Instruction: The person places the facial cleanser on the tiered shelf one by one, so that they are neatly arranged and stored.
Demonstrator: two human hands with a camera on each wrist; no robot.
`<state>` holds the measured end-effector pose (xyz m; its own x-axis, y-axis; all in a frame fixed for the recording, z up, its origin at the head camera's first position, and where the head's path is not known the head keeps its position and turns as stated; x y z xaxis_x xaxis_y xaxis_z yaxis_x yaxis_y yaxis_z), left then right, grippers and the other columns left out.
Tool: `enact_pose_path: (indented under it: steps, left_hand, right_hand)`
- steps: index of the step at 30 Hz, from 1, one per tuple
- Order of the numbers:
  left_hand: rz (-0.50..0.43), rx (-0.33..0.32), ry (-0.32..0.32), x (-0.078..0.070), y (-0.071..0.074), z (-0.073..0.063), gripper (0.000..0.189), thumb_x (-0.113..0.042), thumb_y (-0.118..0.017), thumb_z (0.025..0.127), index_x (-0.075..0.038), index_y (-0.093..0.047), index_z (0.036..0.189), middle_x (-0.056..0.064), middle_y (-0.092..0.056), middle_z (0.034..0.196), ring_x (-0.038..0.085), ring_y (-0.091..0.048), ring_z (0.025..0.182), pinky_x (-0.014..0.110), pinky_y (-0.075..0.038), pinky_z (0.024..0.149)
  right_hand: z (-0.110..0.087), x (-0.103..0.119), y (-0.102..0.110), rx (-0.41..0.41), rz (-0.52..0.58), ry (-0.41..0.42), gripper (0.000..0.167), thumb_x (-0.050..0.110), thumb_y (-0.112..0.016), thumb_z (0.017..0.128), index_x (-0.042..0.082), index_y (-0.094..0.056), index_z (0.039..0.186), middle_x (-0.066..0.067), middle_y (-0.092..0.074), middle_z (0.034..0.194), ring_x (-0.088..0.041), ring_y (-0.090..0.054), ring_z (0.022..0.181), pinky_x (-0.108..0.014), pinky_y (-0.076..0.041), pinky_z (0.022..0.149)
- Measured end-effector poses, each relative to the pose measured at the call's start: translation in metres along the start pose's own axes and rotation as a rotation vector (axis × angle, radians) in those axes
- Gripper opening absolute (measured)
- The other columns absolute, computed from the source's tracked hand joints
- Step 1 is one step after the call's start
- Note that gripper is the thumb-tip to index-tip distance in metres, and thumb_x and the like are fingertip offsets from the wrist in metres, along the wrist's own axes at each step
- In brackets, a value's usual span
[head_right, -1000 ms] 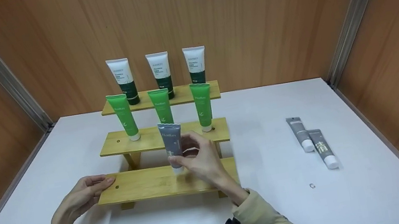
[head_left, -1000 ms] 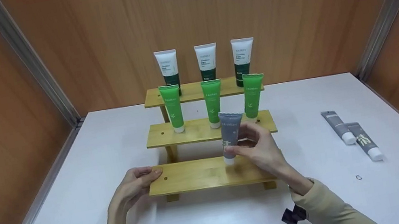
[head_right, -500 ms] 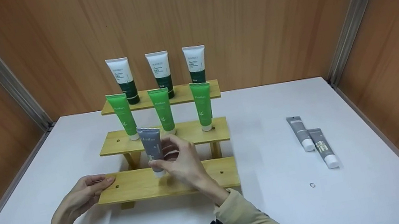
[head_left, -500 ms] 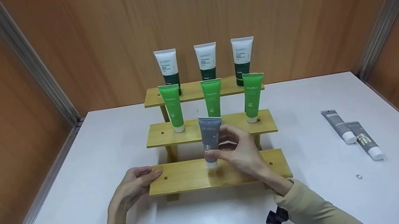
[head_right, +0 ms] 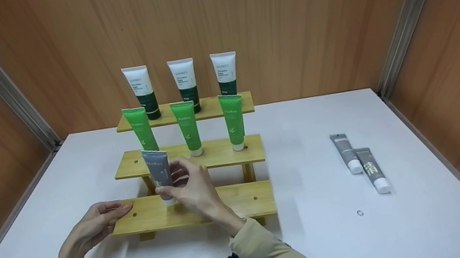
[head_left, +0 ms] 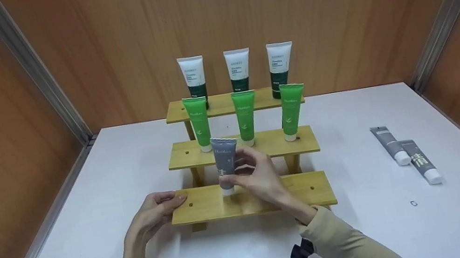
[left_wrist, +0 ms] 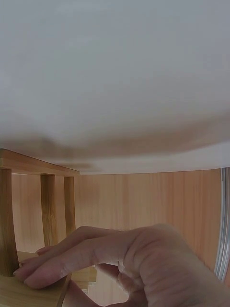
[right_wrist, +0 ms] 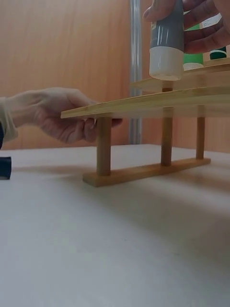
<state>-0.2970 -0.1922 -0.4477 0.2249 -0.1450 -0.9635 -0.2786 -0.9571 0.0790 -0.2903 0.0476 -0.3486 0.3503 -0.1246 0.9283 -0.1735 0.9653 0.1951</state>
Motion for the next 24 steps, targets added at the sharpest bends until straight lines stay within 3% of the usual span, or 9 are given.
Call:
enact_pose_path:
  steps: [11,20,24]
  left_hand:
    - [0.021,0.020,0.003,0.000,-0.001,0.001,0.050,-0.025,-0.067,0.098,0.014,-0.055,0.127,-0.001,-0.073,0.097,0.009,-0.073,0.085,0.023,-0.061,0.075]
    - [0.028,0.028,0.006,-0.002,-0.002,0.000,0.050,-0.024,-0.066,0.098,0.014,-0.053,0.128,-0.002,-0.071,0.096,0.007,-0.072,0.084,0.021,-0.060,0.075]
    - [0.029,0.025,0.013,-0.001,-0.001,0.001,0.055,-0.025,-0.066,0.099,0.016,-0.050,0.132,-0.001,-0.072,0.098,0.008,-0.072,0.085,0.022,-0.060,0.076]
  right_hand:
    - [0.006,-0.002,-0.028,0.052,0.009,0.002,0.048,0.010,-0.084,0.079,0.002,-0.063,0.121,-0.018,-0.069,0.117,-0.028,-0.068,0.105,-0.038,-0.057,0.097]
    - [0.009,-0.001,-0.044,0.076,0.032,0.028,0.046,0.005,-0.083,0.079,0.000,-0.063,0.119,-0.020,-0.069,0.115,-0.032,-0.069,0.104,-0.049,-0.056,0.099]
    - [0.010,-0.002,-0.049,0.082,0.029,0.040,0.045,0.004,-0.083,0.079,-0.001,-0.063,0.119,-0.021,-0.069,0.114,-0.032,-0.069,0.103,-0.047,-0.056,0.098]
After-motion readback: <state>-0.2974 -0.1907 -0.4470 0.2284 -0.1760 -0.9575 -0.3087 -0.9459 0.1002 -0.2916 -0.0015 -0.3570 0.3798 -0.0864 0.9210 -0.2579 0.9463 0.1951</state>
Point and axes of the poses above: each hand's wrist, its own z-axis towards the middle knuckle, its own y-axis out of the back of the hand, x = y × z, the point moved 9 cm from there along z, towards the middle knuckle
